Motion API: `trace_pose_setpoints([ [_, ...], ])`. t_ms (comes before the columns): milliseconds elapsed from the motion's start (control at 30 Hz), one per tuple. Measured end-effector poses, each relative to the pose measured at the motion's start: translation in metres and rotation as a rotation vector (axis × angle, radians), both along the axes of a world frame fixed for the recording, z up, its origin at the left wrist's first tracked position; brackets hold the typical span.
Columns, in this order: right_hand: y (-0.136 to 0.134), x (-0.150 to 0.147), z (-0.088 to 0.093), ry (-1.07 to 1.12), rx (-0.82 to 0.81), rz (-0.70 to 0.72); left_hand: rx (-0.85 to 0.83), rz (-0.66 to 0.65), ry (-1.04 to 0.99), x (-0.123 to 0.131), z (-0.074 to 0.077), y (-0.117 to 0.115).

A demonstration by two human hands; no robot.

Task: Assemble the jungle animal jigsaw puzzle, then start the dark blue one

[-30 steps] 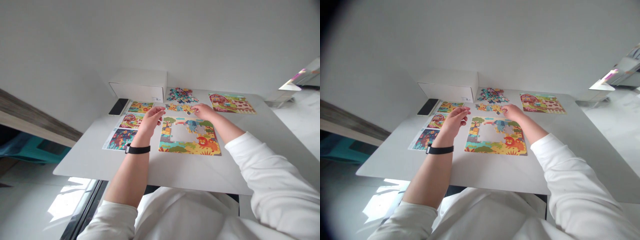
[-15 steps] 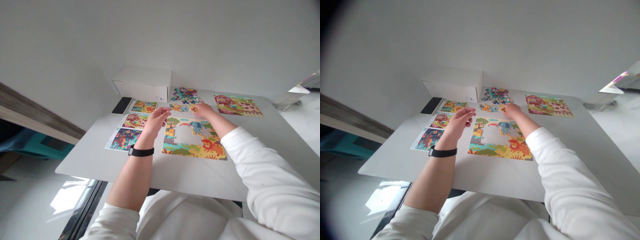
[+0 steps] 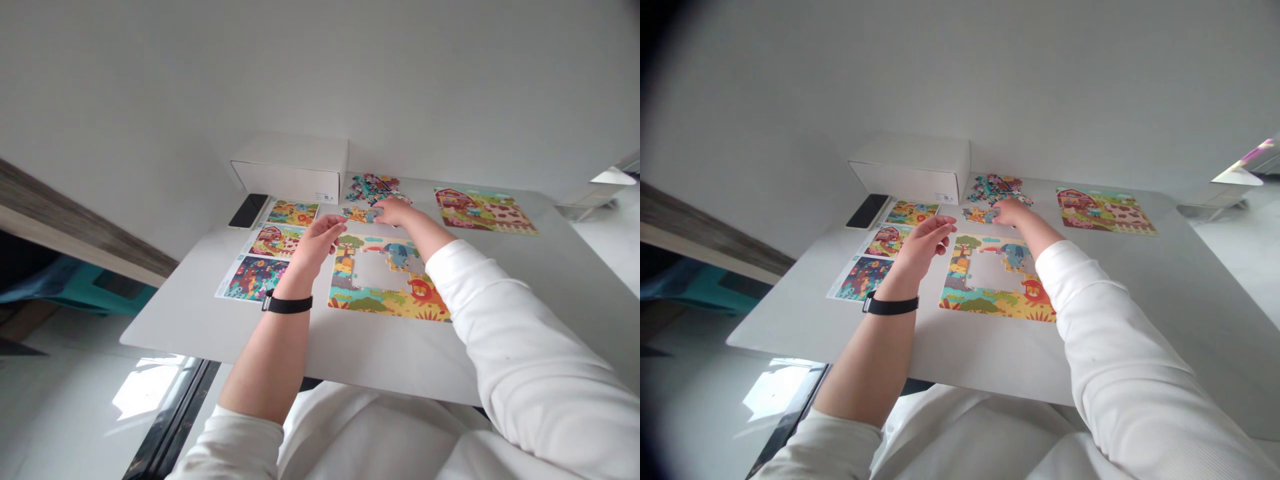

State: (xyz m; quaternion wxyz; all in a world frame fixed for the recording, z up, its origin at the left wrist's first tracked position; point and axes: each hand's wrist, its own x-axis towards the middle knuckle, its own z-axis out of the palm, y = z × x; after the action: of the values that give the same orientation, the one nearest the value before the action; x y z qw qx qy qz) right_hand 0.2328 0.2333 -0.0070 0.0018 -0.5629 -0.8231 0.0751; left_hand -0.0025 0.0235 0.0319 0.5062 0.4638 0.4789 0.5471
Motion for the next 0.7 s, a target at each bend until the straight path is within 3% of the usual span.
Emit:
trace_pose_setpoints([
  [233, 0.006, -0.004, 0.001, 0.130, 0.010, -0.054, -0.017, 0.000, 0.020, 0.000, -0.004, 0.002],
  [400, -0.011, 0.007, 0.008, 0.473, -0.032, -0.065, -0.015, -0.016, 0.030, 0.003, -0.006, 0.002],
  [533, -0.042, 0.035, 0.019, 0.872, -0.146, -0.108, -0.022, -0.033, 0.056, 0.007, -0.007, 0.002],
  [700, -0.106, 0.085, 0.034, 1.231, -0.271, -0.171, -0.030, -0.084, 0.086, 0.015, -0.011, 0.002],
])
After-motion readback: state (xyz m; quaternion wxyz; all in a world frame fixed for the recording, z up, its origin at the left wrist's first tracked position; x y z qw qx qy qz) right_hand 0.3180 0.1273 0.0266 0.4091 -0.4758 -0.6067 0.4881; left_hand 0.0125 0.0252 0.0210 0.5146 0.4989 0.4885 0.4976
